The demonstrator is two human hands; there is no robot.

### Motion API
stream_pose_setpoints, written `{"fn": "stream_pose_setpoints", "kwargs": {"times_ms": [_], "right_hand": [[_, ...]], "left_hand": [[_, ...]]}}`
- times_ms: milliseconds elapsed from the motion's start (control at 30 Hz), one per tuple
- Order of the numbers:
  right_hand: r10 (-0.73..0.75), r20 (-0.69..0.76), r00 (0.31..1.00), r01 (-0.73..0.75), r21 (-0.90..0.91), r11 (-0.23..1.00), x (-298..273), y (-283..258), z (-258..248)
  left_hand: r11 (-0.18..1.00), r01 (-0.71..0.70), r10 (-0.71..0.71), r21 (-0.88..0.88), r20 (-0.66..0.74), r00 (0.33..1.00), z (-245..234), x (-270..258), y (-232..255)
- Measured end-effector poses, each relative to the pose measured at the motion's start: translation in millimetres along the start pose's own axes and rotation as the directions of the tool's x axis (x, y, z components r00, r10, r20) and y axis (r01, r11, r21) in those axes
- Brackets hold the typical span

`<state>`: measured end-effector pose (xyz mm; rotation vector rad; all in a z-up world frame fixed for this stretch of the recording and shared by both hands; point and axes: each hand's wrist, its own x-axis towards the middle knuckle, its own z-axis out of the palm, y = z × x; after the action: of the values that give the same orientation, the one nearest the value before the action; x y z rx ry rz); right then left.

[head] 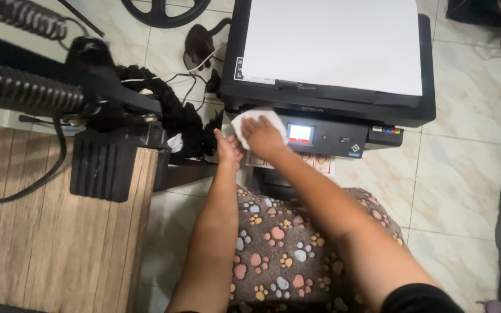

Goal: The person handles a sheet of printed labels, then sits on the floor and wipes the front and sides of an Epson printer with a white cloth. The person opens the ink cartridge cover, wipes the area, and closes it again.

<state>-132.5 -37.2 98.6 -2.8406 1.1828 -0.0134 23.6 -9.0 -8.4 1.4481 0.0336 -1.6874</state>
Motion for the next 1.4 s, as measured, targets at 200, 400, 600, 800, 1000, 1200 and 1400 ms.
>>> {"fn": "stream_pose_setpoints", "kwargs": {"times_ms": [200,400,600,800,1000,1200,1400], "right_hand": [[0.247,0.176,0.953,-0.274,0.153,0.950,-58,74,-27],[0.400,0.143,0.905,-0.410,0.043,0.911,-166,137,-42],[0.386,-0.017,0.922,-0.382,-0.187,0.905,-238,137,-30],[0.137,0.177,0.975,-0.137,-0.016,0.990,-252,109,-26],[0.374,0.238,0.896,-0.401,0.074,0.913,-262,102,-39],[0.517,0.177,0.837,-0.544,0.179,0.820,-266,95,-43],[0.251,0.175,0.952,-0.293,0.285,0.913,-275,89,-48]], "left_hand": [[0.999,-0.042,0.042,0.011,0.006,0.999,6,-19,5],[0.996,-0.068,0.071,-0.055,0.057,0.996,11,-23,3],[0.995,-0.087,0.090,-0.046,0.061,0.994,7,-12,-1],[0.994,-0.109,0.111,-0.031,0.086,0.990,6,-12,-4],[0.991,-0.129,0.131,-0.032,0.100,0.986,7,-12,-1],[0.990,-0.138,0.141,-0.033,0.107,0.984,9,-14,-1],[0.989,-0.145,0.147,-0.034,0.067,0.987,12,-15,-6]]}}
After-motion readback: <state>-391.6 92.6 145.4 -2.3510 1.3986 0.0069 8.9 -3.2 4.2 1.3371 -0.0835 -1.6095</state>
